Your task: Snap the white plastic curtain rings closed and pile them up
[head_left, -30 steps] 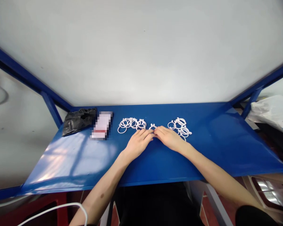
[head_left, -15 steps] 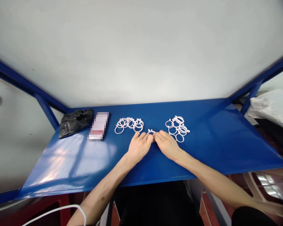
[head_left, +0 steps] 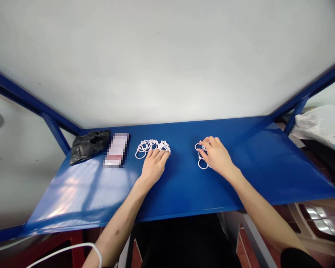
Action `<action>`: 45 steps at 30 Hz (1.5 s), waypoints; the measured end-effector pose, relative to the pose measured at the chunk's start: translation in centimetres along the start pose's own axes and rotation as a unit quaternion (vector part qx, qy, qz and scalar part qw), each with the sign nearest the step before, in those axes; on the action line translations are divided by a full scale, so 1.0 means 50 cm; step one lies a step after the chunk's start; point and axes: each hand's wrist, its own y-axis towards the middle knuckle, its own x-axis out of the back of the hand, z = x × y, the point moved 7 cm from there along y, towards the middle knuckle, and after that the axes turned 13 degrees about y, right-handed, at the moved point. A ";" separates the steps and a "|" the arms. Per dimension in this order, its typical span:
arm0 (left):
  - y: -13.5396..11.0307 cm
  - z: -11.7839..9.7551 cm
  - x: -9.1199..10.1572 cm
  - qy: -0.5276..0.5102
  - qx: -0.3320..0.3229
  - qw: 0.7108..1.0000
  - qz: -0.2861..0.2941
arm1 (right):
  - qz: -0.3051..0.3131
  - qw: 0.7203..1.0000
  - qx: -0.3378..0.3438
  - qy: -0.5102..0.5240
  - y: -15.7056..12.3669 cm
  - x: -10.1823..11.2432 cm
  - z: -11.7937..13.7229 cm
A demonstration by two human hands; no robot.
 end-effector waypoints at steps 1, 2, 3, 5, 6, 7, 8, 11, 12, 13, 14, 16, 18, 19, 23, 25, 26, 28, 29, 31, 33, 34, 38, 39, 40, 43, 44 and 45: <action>0.000 0.006 -0.002 0.012 0.016 1.000 0.007 | 0.023 1.000 -0.014 -0.015 -0.001 -0.002 -0.021; 0.001 0.009 -0.002 0.019 0.028 0.999 0.011 | 0.041 0.998 -0.027 -0.025 -0.003 -0.005 -0.037; 0.002 0.010 -0.001 0.021 0.037 0.999 0.012 | 0.057 0.997 -0.034 -0.030 -0.005 -0.010 -0.049; 0.004 0.007 0.002 0.012 0.041 0.999 0.008 | 0.074 0.996 -0.041 -0.032 -0.010 -0.018 -0.059; 0.005 0.005 0.004 0.004 0.040 0.999 0.004 | 0.076 0.996 -0.042 -0.032 -0.011 -0.022 -0.060; 0.005 0.003 0.005 -0.004 0.037 0.999 0.001 | 0.077 0.996 -0.042 -0.033 -0.011 -0.024 -0.060; 0.006 0.001 0.005 -0.012 0.034 0.999 -0.001 | 0.074 0.996 -0.043 -0.035 -0.010 -0.025 -0.059; 0.004 -0.002 0.000 -0.027 0.028 0.999 0.001 | 0.052 0.996 -0.056 -0.043 0.000 -0.023 -0.061; 0.004 -0.003 -0.002 -0.031 0.026 0.999 0.002 | 0.042 0.996 -0.065 -0.047 0.004 -0.021 -0.062; 0.003 -0.004 -0.004 -0.035 0.023 0.999 0.003 | 0.034 0.995 -0.075 -0.052 0.008 -0.019 -0.064; 0.003 -0.005 -0.005 -0.039 0.020 0.999 0.004 | 0.027 0.994 -0.084 -0.057 0.011 -0.018 -0.066; 0.002 -0.006 -0.007 -0.046 0.017 0.999 0.006 | 0.018 0.993 -0.097 -0.065 0.015 -0.016 -0.067; 0.002 -0.006 -0.007 -0.052 0.018 0.998 0.008 | 0.027 0.995 -0.083 -0.056 0.016 -0.015 -0.060; 0.002 -0.006 -0.007 -0.054 0.020 0.998 0.010 | 0.042 0.996 -0.065 -0.045 0.015 -0.017 -0.054; 0.003 -0.006 -0.006 -0.066 0.022 0.997 0.017 | 0.121 0.993 0.012 -0.008 0.004 -0.025 -0.040; 0.004 -0.007 -0.005 -0.073 0.021 0.997 0.019 | 0.131 0.991 0.028 -0.014 0.001 -0.027 -0.043; 0.004 -0.008 -0.004 -0.076 0.020 0.997 0.019 | 0.129 0.991 0.035 -0.018 0.002 -0.029 -0.044; 0.005 -0.011 -0.001 -0.080 0.017 0.997 0.015 | 0.115 0.992 0.052 -0.022 0.004 -0.032 -0.039; 0.005 -0.014 0.002 -0.082 0.014 0.996 0.010 | 0.106 0.992 0.063 -0.020 0.006 -0.033 -0.031; 0.007 -0.025 0.011 -0.090 0.000 0.996 -0.008 | 0.095 0.991 0.092 -0.008 0.008 -0.034 -0.004; 0.007 -0.042 0.026 -0.100 -0.028 0.994 -0.035 | 0.099 0.986 0.131 0.009 0.005 -0.034 0.037; 0.008 -0.053 0.033 -0.104 -0.049 0.992 -0.047 | 0.107 0.982 0.156 0.019 0.001 -0.034 0.061; 0.009 -0.085 0.045 -0.097 -0.101 0.989 -0.056 | 0.138 0.963 0.223 0.055 -0.016 -0.032 0.140; 0.010 -0.087 0.043 -0.087 -0.099 0.990 -0.046 | 0.144 0.961 0.228 0.060 -0.019 -0.034 0.151; 0.011 -0.088 0.040 -0.076 -0.090 0.992 -0.036 | 0.147 0.960 0.229 0.063 -0.021 -0.037 0.159; 0.014 -0.087 0.032 -0.048 -0.063 0.997 -0.016 | 0.133 0.965 0.218 0.058 -0.024 -0.049 0.166; 0.014 -0.088 0.030 -0.042 -0.055 0.998 -0.014 | 0.123 0.969 0.210 0.051 -0.025 -0.054 0.164; 0.014 -0.089 0.030 -0.035 -0.049 0.998 -0.016 | 0.113 0.972 0.199 0.042 -0.025 -0.059 0.163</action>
